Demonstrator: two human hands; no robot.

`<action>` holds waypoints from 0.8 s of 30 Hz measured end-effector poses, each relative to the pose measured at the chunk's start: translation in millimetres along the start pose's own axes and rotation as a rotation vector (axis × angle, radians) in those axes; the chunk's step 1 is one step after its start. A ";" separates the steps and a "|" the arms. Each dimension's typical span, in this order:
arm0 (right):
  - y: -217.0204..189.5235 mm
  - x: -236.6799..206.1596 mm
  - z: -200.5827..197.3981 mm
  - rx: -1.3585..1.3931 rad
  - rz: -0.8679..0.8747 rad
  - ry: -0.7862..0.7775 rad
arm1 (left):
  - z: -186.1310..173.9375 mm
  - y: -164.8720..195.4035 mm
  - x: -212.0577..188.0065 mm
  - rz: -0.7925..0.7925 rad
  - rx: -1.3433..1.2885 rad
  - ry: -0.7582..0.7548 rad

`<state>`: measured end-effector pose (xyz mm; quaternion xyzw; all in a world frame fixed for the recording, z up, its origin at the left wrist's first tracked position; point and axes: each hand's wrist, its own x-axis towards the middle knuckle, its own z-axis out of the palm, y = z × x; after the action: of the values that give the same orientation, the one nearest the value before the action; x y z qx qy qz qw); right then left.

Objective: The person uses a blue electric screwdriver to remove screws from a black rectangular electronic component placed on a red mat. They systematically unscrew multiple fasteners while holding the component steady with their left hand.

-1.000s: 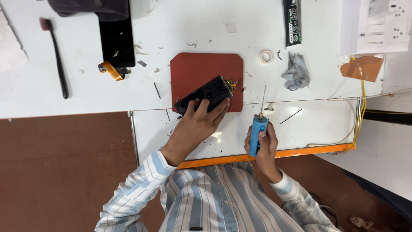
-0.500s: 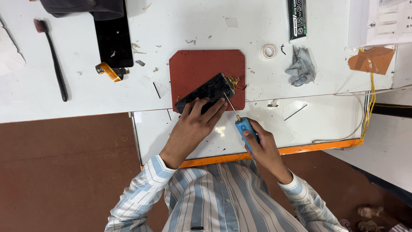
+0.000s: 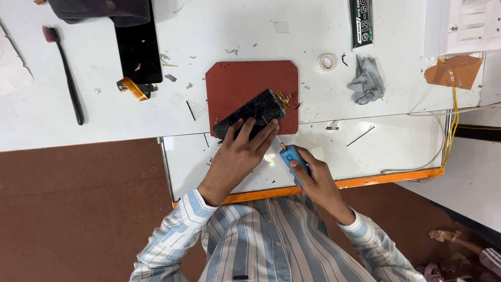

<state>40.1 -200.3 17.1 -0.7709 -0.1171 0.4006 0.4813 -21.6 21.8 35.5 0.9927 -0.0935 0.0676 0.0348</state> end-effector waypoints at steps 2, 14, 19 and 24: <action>-1.4 0.2 1.6 0.005 0.017 0.027 | 0.4 -0.3 -1.9 -0.003 -0.004 0.010; 0.3 1.9 -3.2 -0.003 0.009 0.029 | 5.6 1.8 -5.7 -0.027 -0.017 -0.010; 0.2 1.0 -1.5 0.047 0.010 0.029 | 3.7 1.7 -4.8 -0.023 0.000 -0.028; 2.6 -0.7 3.8 0.201 0.026 0.018 | 1.2 3.0 -4.7 -0.011 0.046 -0.053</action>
<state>36.4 -199.6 14.4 -0.7238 -0.0618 0.4095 0.5519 -26.5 19.6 33.8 0.9952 -0.0875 0.0432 0.0096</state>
